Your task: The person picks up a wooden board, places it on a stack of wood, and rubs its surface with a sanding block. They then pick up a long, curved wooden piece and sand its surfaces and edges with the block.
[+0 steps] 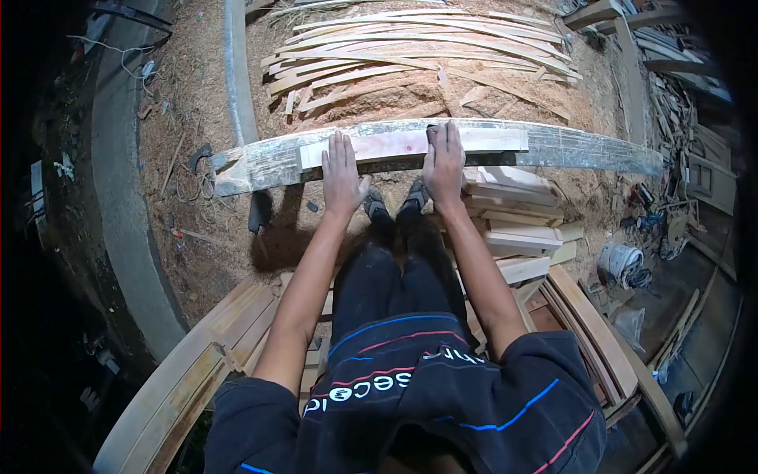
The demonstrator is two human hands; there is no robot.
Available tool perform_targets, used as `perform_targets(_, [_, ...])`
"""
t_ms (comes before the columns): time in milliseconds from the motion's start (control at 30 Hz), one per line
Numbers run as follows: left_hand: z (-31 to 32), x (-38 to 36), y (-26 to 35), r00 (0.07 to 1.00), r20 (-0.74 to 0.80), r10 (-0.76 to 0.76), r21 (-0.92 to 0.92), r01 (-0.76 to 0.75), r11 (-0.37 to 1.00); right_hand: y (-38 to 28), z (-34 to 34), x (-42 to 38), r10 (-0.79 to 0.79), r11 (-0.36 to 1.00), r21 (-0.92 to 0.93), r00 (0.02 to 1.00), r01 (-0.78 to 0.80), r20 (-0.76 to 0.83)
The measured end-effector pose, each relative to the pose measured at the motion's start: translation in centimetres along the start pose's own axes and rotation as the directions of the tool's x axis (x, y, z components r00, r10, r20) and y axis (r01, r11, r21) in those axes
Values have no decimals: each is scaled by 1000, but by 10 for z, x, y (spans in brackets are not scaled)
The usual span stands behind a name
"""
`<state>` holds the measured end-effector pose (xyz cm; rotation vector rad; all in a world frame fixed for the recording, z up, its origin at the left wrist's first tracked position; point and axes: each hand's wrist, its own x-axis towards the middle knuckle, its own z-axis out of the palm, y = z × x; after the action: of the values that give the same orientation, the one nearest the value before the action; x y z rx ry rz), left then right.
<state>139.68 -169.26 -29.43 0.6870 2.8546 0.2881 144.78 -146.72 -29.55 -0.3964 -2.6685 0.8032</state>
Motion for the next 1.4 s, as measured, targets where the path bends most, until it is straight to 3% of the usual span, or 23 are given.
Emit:
perform_targets(67, [0,-1,-5,1000,-16,1,-13,-1,1000,-12,8,-2,23,1000,8,999,-23,-46])
perform_targets(133, [-15,1,0,993,114,-27,-20,30,999,-43,33,-7,53,995,-73,990,-63,-134])
perform_targets(167, [-16,4,2,985,167,-42,31,38,999,-51,55,-17,-38,989,-147,996,27,-79])
perform_targets(200, [-5,2,-3,985,171,-39,28,35,999,-78,56,-21,-62,995,-83,998,60,-18])
perform_targets(267, [27,1,-17,985,-146,87,150,-65,987,-87,63,-27,-154,987,-21,983,157,100])
perform_targets(300, [13,0,-15,986,-145,84,147,-63,987,-75,54,-27,-154,987,-22,983,157,104])
perform_targets(367, [-29,2,-7,984,175,14,-92,2,996,-28,16,-19,-178,983,-22,977,182,120])
perform_targets(467, [-19,0,-11,986,167,-2,-9,3,1000,-6,-1,-17,29,994,-108,999,-24,44])
perform_targets(567, [-18,-15,-11,985,152,-85,72,75,995,-43,27,-14,140,977,-151,987,-150,-73])
perform_targets(667, [-9,-26,-19,991,111,-73,109,61,992,-88,46,-24,-47,998,-22,989,50,138])
perform_targets(800, [-21,-32,-26,977,141,-159,150,138,979,-61,15,-9,-182,982,107,950,159,255])
perform_targets(867, [-27,-28,-31,975,162,-150,112,133,985,-19,10,0,-87,996,-19,996,87,32])
perform_targets(1000, [-25,-37,-44,946,93,-309,41,307,951,-28,8,1,126,978,-159,989,-136,-73])
perform_targets(1067, [-31,-38,-47,943,126,-309,65,303,951,-65,32,-2,21,992,-123,1000,-20,8])
perform_targets(1167, [-42,-38,-47,933,204,-297,98,283,954,-127,73,-24,-105,983,162,986,83,127])
perform_targets(1200, [-42,-40,-49,937,216,-276,95,262,960,-139,76,-25,-178,983,72,965,167,192])
perform_targets(1267, [-44,-35,-58,946,221,-239,86,225,971,-139,65,-19,-169,983,116,947,142,274])
perform_targets(1333, [-45,-38,-65,955,231,-186,78,173,982,-116,51,-15,-81,997,20,973,78,216])
perform_targets(1367, [-46,-40,-68,956,236,-173,69,162,984,-96,50,-11,-39,997,-68,992,47,118])
perform_targets(1400, [-47,-39,-73,964,225,-140,31,137,990,-88,46,-7,27,999,-39,1000,-27,-1])
